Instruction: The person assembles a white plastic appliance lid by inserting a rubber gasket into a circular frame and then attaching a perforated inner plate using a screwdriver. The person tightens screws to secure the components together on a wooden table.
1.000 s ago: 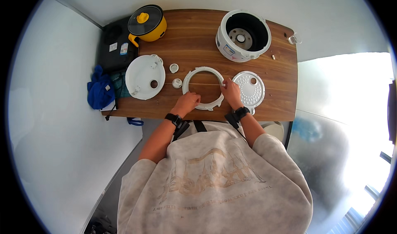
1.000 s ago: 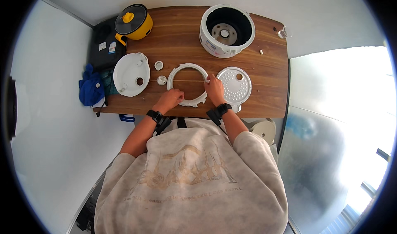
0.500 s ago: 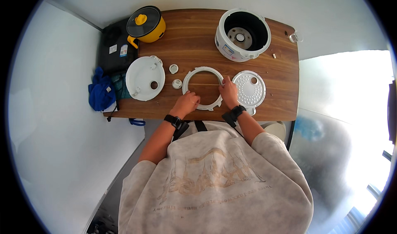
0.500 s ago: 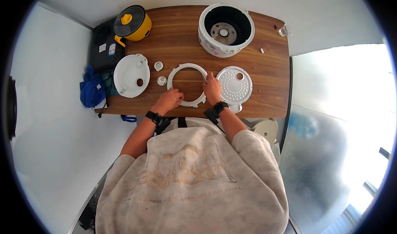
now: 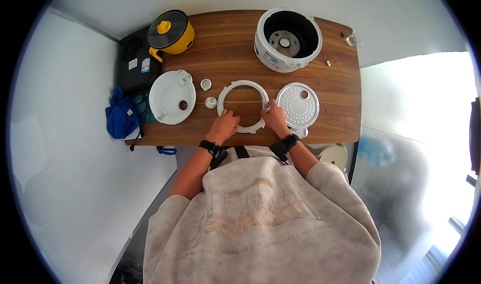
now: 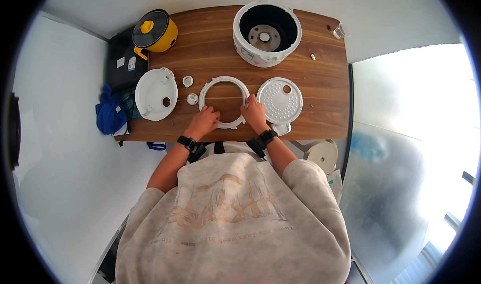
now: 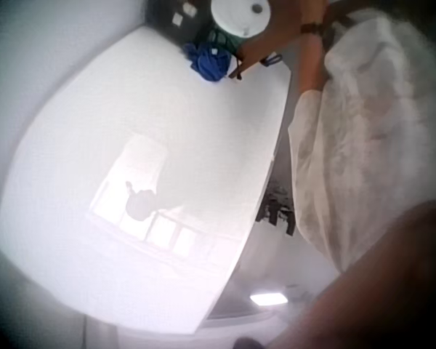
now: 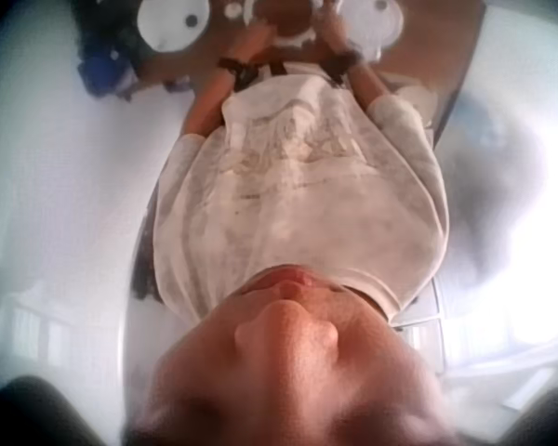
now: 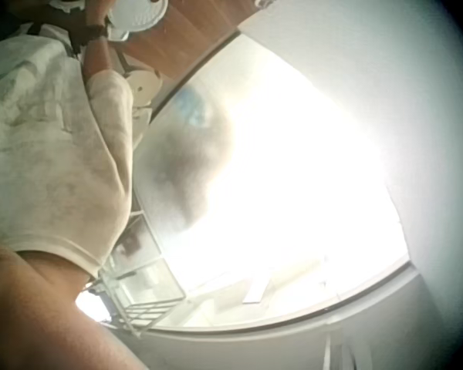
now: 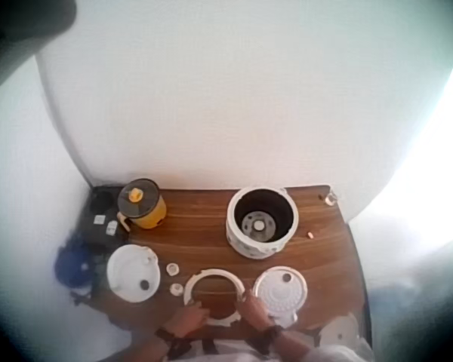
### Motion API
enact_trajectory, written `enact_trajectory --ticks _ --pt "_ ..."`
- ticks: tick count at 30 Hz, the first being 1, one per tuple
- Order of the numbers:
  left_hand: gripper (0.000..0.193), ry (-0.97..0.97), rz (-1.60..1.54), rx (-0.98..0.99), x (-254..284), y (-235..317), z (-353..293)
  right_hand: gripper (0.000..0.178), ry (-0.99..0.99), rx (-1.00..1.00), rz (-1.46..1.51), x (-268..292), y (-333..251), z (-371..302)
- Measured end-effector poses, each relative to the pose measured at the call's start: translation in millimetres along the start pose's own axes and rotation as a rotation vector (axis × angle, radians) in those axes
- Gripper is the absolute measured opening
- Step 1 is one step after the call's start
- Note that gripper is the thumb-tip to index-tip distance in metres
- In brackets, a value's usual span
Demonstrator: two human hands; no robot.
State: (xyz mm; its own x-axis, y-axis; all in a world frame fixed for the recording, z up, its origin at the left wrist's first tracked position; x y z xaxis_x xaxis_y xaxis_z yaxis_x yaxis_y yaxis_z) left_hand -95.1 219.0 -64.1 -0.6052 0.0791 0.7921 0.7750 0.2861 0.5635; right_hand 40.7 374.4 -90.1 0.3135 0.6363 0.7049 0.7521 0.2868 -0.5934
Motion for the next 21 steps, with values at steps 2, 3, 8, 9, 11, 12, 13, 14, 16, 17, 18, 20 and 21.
enact_trajectory --ticks 2,3,8,9,11,12,13,14,16,17,18,20,21 --pt "0.011 0.006 0.003 -0.008 0 1 0 0.03 0.028 0.025 0.0 -2 2 -1" --pt "0.012 0.0 0.006 -0.011 0 1 0 0.031 0.078 0.061 -0.019 0 -1 -2" --pt "0.012 -0.028 0.003 -0.02 0 0 -1 0.029 0.086 0.032 -0.137 1 -10 -1" --pt "0.013 -0.043 0.0 -0.015 0 -1 -1 0.029 0.075 0.01 -0.129 1 -10 -1" --pt "0.013 -0.052 -0.017 -0.008 0 -3 -2 0.03 0.061 -0.018 -0.117 3 -10 -2" --pt "0.013 -0.046 -0.032 -0.006 0 -3 -3 0.031 0.057 -0.023 -0.114 5 -9 -3" --pt "0.013 -0.041 -0.047 -0.005 1 -4 -3 0.032 0.053 -0.028 -0.11 6 -8 -4" --pt "0.013 -0.035 -0.058 -0.004 2 -4 -3 0.031 0.043 -0.015 -0.125 6 -9 -4" --pt "0.013 -0.025 -0.082 -0.003 2 -6 -4 0.03 0.022 0.008 -0.155 5 -9 -5" --pt "0.013 -0.027 -0.072 0.001 1 -6 -5 0.03 -0.007 -0.01 -0.116 4 -7 -5" --pt "0.014 -0.029 -0.062 0.004 2 -4 -5 0.03 -0.034 -0.029 -0.077 2 -4 -4" --pt "0.014 -0.03 -0.047 0.008 2 -1 -5 0.027 -0.078 -0.098 0.063 -3 2 -3" --pt "0.014 -0.028 -0.042 0.011 2 -1 -5 0.025 -0.094 -0.147 0.166 -7 6 -2"
Point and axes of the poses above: each hand's wrist, its own z-axis towards the middle knuckle, its own x-axis out of the back of the hand, y = z × x, the point moved 6 cm from there along z, towards the middle knuckle, and after that the axes turned 8 degrees about -z, right-handed, at the moved point
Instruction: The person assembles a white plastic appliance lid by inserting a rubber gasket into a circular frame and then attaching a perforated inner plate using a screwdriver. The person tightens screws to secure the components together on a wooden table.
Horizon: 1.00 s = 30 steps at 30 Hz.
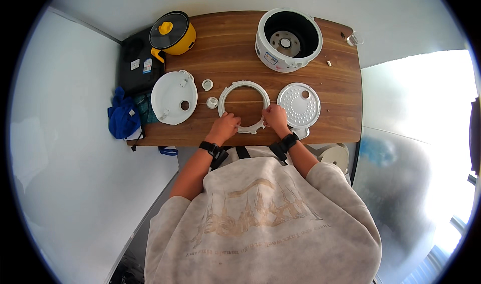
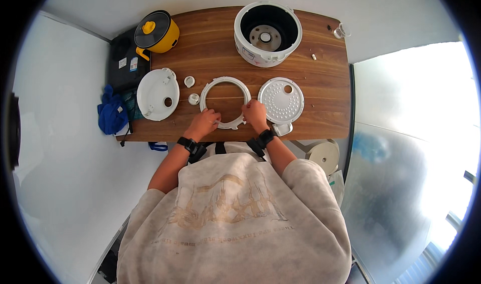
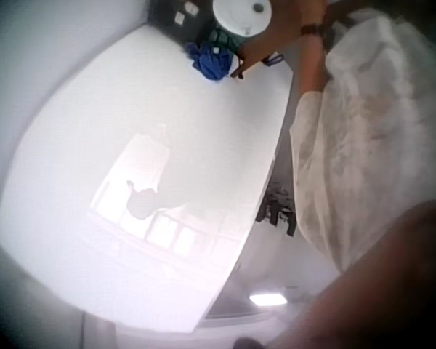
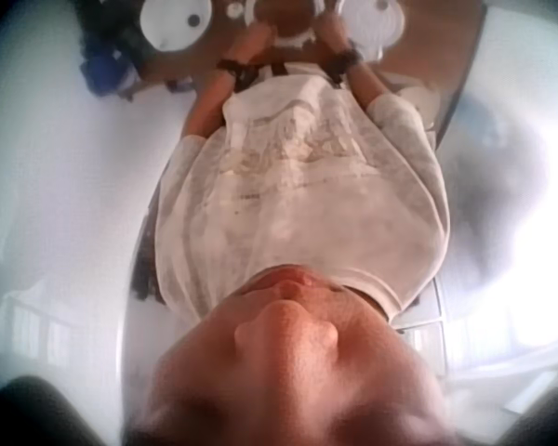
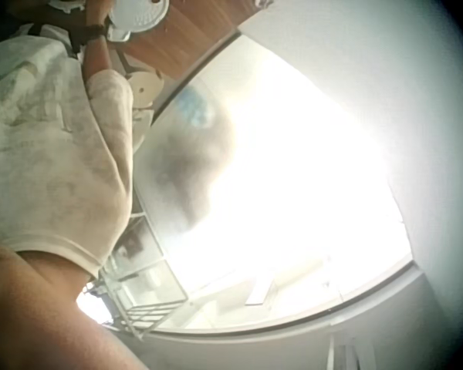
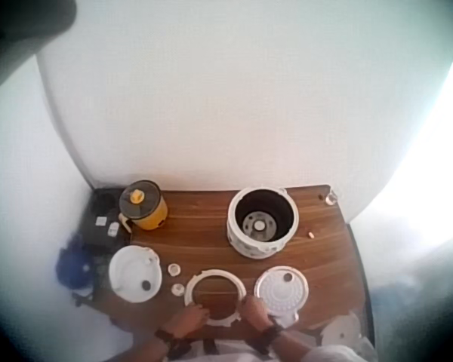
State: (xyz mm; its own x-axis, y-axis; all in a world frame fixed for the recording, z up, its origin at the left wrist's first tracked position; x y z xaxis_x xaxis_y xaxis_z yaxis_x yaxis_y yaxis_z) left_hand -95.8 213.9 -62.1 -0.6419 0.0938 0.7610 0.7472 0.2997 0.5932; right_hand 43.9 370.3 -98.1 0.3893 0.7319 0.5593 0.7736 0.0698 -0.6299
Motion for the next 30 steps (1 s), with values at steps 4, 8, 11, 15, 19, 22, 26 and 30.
enact_trajectory --ticks 4,8,11,15,19,22,26,30 --pt "0.014 0.069 0.039 -0.06 5 3 0 0.018 0.006 -0.066 0.177 -4 6 1" --pt "0.014 0.051 0.108 -0.07 8 5 2 0.022 0.085 0.028 0.06 1 -4 0" --pt "0.014 0.012 0.121 -0.048 6 4 2 0.022 0.135 0.068 -0.066 4 -10 4" --pt "0.016 -0.004 0.129 -0.055 2 8 4 0.021 0.252 0.164 -0.254 7 -13 18" --pt "0.02 0.063 0.149 -0.091 -3 13 7 0.022 0.296 0.241 -0.343 18 -32 27" --pt "0.018 0.097 0.055 -0.103 0 16 12 0.023 0.274 0.268 -0.347 24 -39 35" --pt "0.012 0.06 0.06 -0.049 2 9 17 0.025 0.227 0.246 -0.305 29 -38 41" --pt "0.009 0.086 0.074 -0.064 10 8 15 0.028 0.214 0.2 -0.226 30 -27 28"
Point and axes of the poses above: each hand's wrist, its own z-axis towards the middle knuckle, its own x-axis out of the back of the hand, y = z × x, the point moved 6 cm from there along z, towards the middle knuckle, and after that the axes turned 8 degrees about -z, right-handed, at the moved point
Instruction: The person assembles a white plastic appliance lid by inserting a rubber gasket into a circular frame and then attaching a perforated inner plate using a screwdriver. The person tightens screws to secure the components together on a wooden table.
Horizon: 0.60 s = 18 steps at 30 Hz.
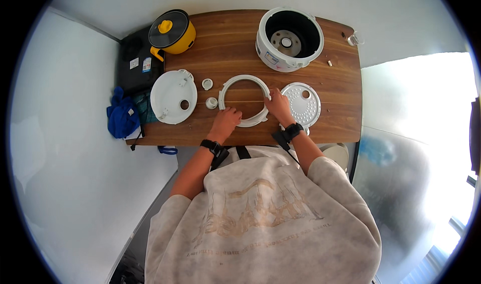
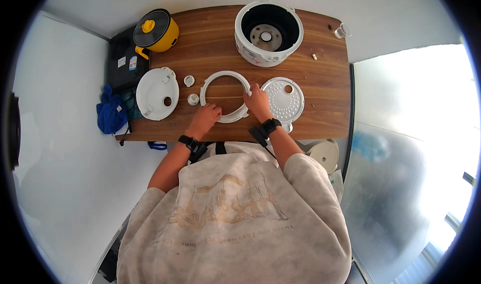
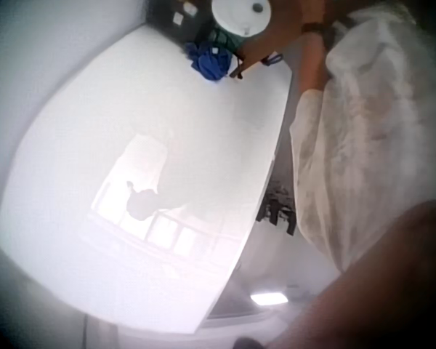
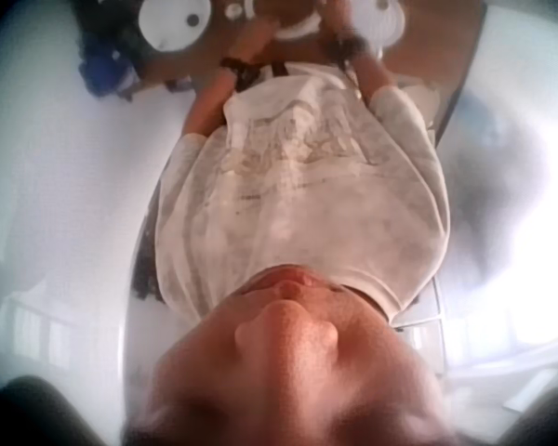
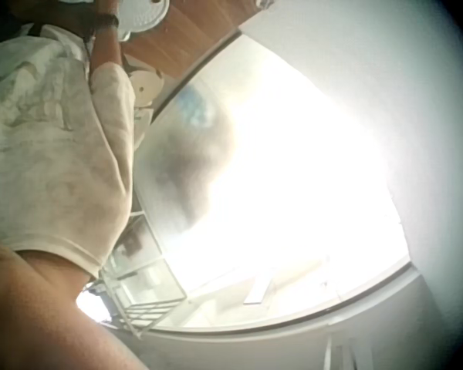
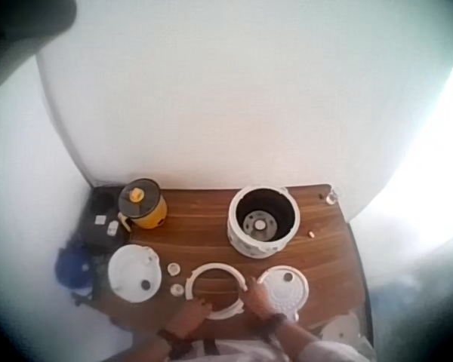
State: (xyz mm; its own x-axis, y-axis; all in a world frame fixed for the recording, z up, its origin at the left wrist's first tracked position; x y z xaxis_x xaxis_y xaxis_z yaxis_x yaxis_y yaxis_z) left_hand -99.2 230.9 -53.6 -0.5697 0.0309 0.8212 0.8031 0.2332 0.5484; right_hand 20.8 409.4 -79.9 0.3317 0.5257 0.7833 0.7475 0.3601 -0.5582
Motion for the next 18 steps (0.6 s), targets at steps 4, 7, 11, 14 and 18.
enact_trajectory --ticks 4,7,11,14,18 --pt "0.008 0.006 0.004 0.011 2 1 2 0.032 0.022 0.021 -0.013 1 5 -28" --pt "0.012 -0.015 0.036 0.036 -1 0 3 0.032 -0.311 -0.058 0.067 -12 2 -41" --pt "0.015 0.028 0.011 0.014 0 1 1 0.026 -0.439 -0.231 0.453 -22 1 -51" --pt "0.019 0.03 -0.001 0.01 -5 -6 2 0.022 -0.427 -0.262 0.541 -27 4 -50" --pt "0.02 -0.024 -0.024 0.023 -4 -7 1 0.02 -0.375 -0.274 0.52 -36 3 -50"
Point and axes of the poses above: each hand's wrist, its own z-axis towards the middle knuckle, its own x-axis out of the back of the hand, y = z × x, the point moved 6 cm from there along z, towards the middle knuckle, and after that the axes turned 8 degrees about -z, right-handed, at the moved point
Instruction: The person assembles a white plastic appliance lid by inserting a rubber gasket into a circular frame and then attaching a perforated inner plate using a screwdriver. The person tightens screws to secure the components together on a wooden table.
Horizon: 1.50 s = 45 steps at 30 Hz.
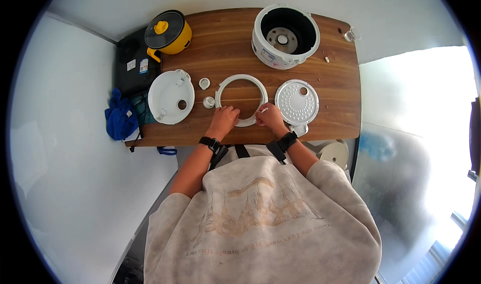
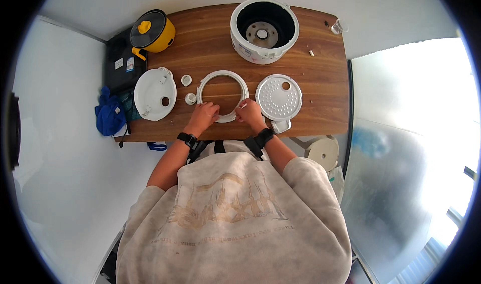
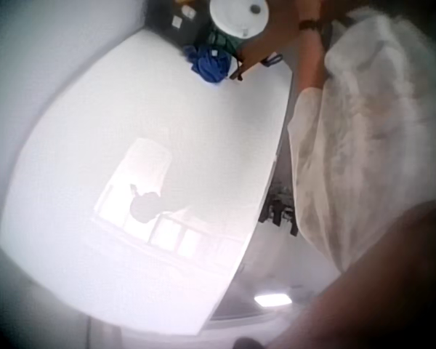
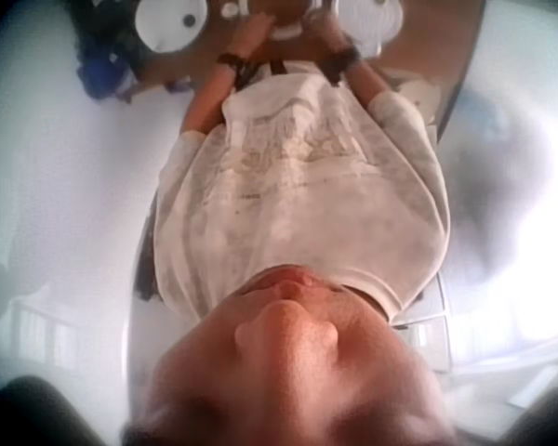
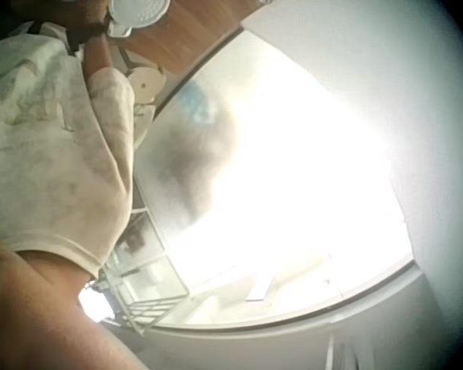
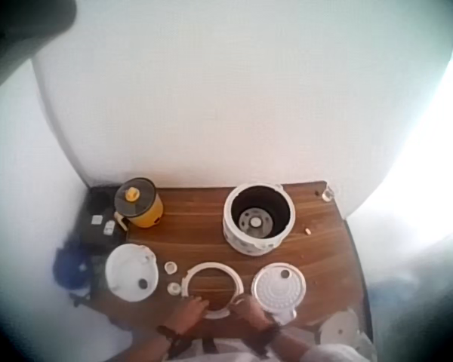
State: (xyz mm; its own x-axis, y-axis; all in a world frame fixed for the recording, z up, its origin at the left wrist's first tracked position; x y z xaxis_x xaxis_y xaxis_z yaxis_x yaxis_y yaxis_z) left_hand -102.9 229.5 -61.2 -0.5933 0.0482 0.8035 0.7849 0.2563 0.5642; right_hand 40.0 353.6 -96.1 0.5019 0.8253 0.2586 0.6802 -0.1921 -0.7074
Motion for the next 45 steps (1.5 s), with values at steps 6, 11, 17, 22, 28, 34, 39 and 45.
enact_trajectory --ticks 6,11,17,22,28,34,39,45 --pt "0.024 0.01 -0.05 -0.039 6 10 -5 0.022 0.063 0.011 -0.063 -2 0 3" --pt "0.016 0.159 0.01 -0.083 3 11 -7 0.034 0.141 0.176 -0.136 1 -2 0" --pt "0.012 0.183 0.09 -0.032 -2 10 -2 0.031 0.169 0.425 -0.597 6 -25 -8" --pt "0.025 0.139 0.064 -0.014 -1 13 2 0.023 0.161 0.564 -0.826 0 -34 -13" --pt "0.026 0.146 -0.087 -0.044 4 24 3 0.02 0.089 0.504 -0.891 -3 -38 -1" --pt "0.029 0.132 -0.048 0.056 -7 18 5 0.021 0.086 0.349 -0.807 -3 -41 2" --pt "0.026 0.126 -0.083 0.037 -9 15 7 0.015 0.124 0.446 -0.764 -5 -37 10" --pt "0.026 0.148 -0.291 0.091 -13 -4 3 0.011 0.061 0.488 -0.797 -8 -44 6"
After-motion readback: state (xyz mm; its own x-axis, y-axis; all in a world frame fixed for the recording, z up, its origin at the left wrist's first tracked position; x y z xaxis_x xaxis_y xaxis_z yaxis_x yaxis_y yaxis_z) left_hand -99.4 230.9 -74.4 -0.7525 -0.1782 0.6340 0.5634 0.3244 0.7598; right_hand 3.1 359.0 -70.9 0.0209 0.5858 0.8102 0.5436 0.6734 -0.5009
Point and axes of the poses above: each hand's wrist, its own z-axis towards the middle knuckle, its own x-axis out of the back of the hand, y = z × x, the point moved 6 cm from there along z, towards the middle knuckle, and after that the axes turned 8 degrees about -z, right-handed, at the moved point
